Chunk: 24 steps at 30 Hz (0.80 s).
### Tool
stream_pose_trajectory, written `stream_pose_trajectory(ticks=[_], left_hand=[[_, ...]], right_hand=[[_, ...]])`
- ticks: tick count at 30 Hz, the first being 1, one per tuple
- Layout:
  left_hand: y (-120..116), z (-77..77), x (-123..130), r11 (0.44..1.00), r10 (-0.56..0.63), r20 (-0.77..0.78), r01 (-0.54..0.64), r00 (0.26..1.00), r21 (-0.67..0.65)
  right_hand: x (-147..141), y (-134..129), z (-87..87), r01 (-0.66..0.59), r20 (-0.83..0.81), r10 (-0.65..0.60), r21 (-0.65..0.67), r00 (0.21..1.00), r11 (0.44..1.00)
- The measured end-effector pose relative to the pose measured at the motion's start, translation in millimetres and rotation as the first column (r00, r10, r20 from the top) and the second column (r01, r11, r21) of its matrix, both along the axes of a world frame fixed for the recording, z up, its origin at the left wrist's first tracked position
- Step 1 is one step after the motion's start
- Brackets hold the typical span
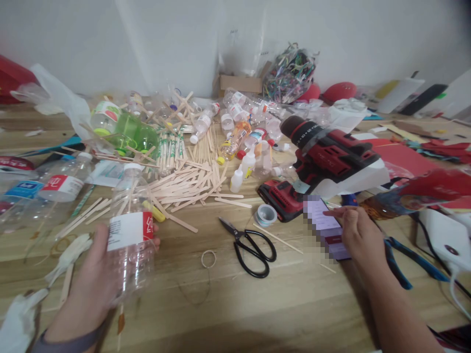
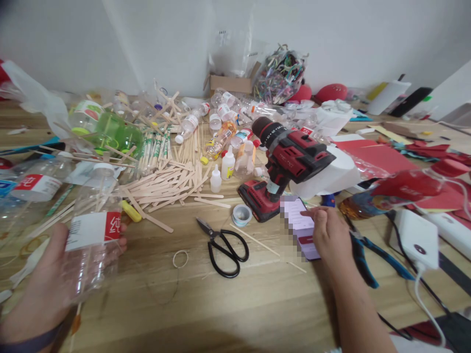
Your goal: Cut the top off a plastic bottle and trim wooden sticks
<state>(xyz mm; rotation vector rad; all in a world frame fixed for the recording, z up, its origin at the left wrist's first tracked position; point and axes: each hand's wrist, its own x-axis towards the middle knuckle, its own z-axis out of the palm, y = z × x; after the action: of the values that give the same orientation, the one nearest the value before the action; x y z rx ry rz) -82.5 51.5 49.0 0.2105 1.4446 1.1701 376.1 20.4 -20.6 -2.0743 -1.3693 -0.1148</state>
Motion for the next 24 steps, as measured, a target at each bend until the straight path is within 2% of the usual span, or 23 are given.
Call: stream_pose_trajectory(ticks=[4, 8, 15, 24], left_hand=[[-0.1, 2.1, 2.9, 1.000, 0.010, -0.015, -0.010, 1.000, 0.002], [-1.4, 3.9, 3.8, 1.000, 0.011, -0.021, -0.011, 1.000, -0.004], [-1.2, 1.3, 1.6, 0.999, 0.042, -0.007, -0.042, 0.999, -0.026], [-0.6, 5.2, 5.6, 1.000, 0.023, -0.020, -0.023, 1.000, -0.020]], right_hand=[[6.6, 3.8, -7.3, -0.040, -0.028, 0.039, -0.032, 0.999, 0.999], [5.4, 4.7, -7.0, -0.072, -0.052, 0.070, -0.024, 0.996, 0.997], [-2.4, -2.1, 0.8, 0.032, -0.049, -0.030, 0.057, 0.998, 0.998], [3.5, 0.2, -3.3, -0.026, -0.025, 0.026, 0.016, 0.999, 1.000]])
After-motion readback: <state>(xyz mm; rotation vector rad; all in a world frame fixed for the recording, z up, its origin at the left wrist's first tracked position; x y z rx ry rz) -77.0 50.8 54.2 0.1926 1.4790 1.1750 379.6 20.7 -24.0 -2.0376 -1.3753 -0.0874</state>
